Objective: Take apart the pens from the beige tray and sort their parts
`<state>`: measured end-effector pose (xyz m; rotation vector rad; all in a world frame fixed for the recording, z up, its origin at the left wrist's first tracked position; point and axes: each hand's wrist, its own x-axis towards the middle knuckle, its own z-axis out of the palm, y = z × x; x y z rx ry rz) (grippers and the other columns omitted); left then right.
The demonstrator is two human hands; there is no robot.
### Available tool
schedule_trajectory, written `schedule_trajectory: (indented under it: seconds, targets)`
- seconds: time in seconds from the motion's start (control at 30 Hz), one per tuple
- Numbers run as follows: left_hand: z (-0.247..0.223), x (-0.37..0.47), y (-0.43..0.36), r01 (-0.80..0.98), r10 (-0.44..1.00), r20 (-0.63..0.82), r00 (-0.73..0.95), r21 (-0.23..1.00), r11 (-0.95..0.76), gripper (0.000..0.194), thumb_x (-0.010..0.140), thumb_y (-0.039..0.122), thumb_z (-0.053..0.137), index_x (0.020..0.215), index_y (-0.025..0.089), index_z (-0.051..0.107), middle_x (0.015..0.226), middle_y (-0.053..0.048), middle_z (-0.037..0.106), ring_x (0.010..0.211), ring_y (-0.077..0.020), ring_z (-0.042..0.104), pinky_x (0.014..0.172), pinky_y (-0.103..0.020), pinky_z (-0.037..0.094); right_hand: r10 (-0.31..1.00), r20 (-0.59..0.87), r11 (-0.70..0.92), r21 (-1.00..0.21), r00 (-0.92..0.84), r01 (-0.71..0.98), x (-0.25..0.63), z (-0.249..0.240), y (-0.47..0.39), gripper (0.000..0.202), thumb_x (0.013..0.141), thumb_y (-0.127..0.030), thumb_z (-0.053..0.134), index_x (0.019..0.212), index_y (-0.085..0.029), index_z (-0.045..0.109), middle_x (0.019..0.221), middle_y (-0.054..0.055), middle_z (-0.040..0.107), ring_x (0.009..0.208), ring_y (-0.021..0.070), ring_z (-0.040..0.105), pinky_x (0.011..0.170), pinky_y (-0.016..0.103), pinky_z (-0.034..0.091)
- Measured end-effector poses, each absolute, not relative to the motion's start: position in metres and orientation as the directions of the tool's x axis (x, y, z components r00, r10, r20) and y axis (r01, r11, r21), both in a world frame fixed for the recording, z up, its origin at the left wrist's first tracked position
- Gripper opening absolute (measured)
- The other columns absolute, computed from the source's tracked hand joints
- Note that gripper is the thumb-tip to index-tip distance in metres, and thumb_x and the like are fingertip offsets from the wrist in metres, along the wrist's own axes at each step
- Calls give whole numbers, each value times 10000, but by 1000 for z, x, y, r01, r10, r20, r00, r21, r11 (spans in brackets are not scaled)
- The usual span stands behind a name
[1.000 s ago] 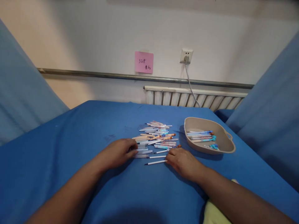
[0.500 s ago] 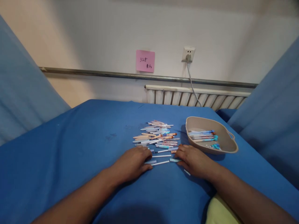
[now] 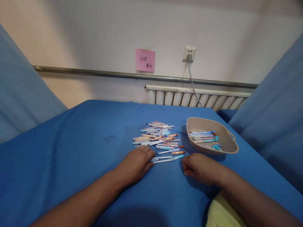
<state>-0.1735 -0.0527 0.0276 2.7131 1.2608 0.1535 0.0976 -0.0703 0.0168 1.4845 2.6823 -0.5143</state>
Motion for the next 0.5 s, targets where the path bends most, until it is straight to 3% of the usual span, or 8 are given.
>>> schedule_trajectory:
  seconds: [0.3,0.5]
  targets:
    - [27,-173,-52,742,757,33,653,171,-648,110,880,256,495,933,207,578,932,-53,592,885,-218,528,770,-325,404,786,-123,595,-118,-606,795,94,13,-76,106,763,-127,522,739,-195,600,733,46,676,638,174,596,534,269,285]
    - [28,-172,-51,736,754,48,655,186,-651,112,890,265,487,935,207,573,922,-46,589,879,-214,527,767,-322,408,752,23,657,-108,-659,746,78,11,-69,155,874,-138,424,858,-161,577,827,66,662,706,175,602,614,268,367]
